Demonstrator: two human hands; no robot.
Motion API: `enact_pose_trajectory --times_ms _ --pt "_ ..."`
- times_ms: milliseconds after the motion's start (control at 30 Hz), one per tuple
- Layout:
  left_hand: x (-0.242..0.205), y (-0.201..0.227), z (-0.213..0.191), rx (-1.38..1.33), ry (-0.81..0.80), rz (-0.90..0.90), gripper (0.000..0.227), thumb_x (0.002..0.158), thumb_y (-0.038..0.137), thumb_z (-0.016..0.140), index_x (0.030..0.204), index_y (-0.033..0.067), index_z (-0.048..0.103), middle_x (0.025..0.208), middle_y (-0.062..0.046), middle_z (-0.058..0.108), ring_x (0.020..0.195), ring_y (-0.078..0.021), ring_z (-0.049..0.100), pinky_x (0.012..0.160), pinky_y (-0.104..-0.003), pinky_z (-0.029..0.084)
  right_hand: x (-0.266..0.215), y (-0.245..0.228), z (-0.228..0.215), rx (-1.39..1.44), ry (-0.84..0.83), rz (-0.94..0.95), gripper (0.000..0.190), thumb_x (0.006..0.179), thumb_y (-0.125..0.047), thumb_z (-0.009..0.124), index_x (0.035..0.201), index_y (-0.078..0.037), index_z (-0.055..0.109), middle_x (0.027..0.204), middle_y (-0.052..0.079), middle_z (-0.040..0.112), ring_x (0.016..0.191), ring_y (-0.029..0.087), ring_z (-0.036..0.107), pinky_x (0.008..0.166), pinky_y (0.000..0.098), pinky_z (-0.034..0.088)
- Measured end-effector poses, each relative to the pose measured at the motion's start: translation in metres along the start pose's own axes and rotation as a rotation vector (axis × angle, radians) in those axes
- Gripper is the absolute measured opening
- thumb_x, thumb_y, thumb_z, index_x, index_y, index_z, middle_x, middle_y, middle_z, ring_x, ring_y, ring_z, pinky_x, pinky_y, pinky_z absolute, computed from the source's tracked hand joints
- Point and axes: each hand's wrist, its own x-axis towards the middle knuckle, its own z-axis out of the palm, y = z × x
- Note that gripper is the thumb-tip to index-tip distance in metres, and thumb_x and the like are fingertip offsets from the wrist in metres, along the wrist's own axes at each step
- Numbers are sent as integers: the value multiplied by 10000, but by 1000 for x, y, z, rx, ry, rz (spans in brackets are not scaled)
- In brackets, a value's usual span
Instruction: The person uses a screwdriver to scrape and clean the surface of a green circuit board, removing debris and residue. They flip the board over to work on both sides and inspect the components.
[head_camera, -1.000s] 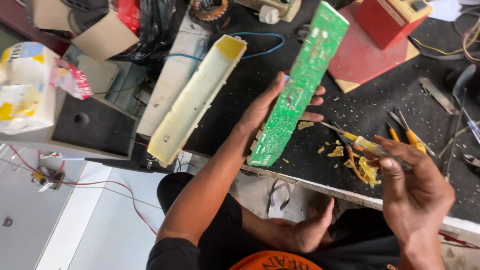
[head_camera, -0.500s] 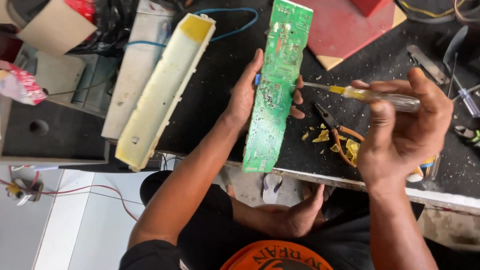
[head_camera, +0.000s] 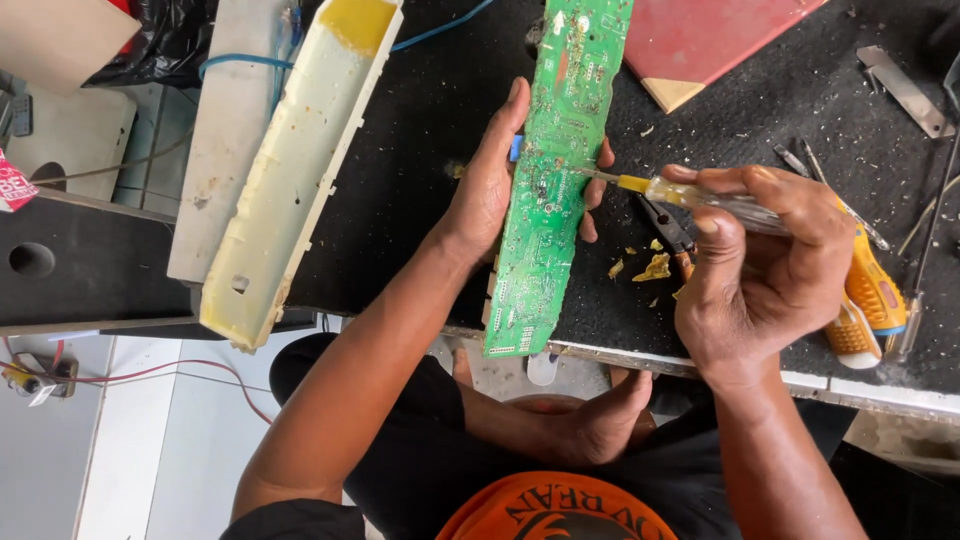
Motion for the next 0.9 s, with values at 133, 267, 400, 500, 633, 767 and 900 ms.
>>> enact_pose_trajectory --times_ms 133,267,400,500,633,767,900 --pt "0 3 5 30 9 -20 723 959 634 478 1090 -49 675 916 -126 671 766 -214 674 621 -459 624 1 1 1 -10 -26 5 176 1165 -50 529 1291 -6 415 1153 265 470 989 401 666 928 537 690" --pt "-1 5 10 72 55 -47 744 924 658 470 1053 -45 676 810 -149 657 705 -216 660 602 -433 619 1 1 1 -46 -48 5 166 1175 -44 530 1300 -10 426 1197 242 468 1000 417 698 937 519 674" --pt "-2 7 11 116 55 -52 737 921 655 453 1023 -41 674 774 -161 659 656 -233 655 602 -415 619 2 -1 1 -58 -70 7 176 1178 -71 518 1302 15 427 1191 271 467 1001 418 698 948 522 675" --pt "0 5 10 102 73 -61 740 913 659 451 1008 -41 671 765 -162 654 642 -235 652 580 -419 614 4 -1 0 -136 -86 -7 187 1183 -50 539 1306 32 424 1174 282 504 1025 393 676 939 508 676" --pt "1 3 10 104 93 -33 739 913 652 464 1015 -51 667 796 -149 654 669 -214 664 561 -427 623 10 -13 -6 -226 -110 79 180 1185 -4 591 1284 97 479 1161 294 546 990 409 760 865 429 664" --pt "0 4 9 188 84 -13 743 929 645 405 1006 -43 674 752 -184 651 626 -264 648 579 -437 634 19 -25 -11 -363 -195 108 215 1200 13 693 1310 131 551 1163 318 683 1007 349 752 857 383 603" --pt "2 4 10 192 98 -7 746 899 657 422 972 -43 671 737 -175 637 618 -253 642 558 -442 637 26 -33 -15 -447 -293 90 197 1216 13 725 1317 144 618 1197 306 694 1046 343 741 842 382 598"
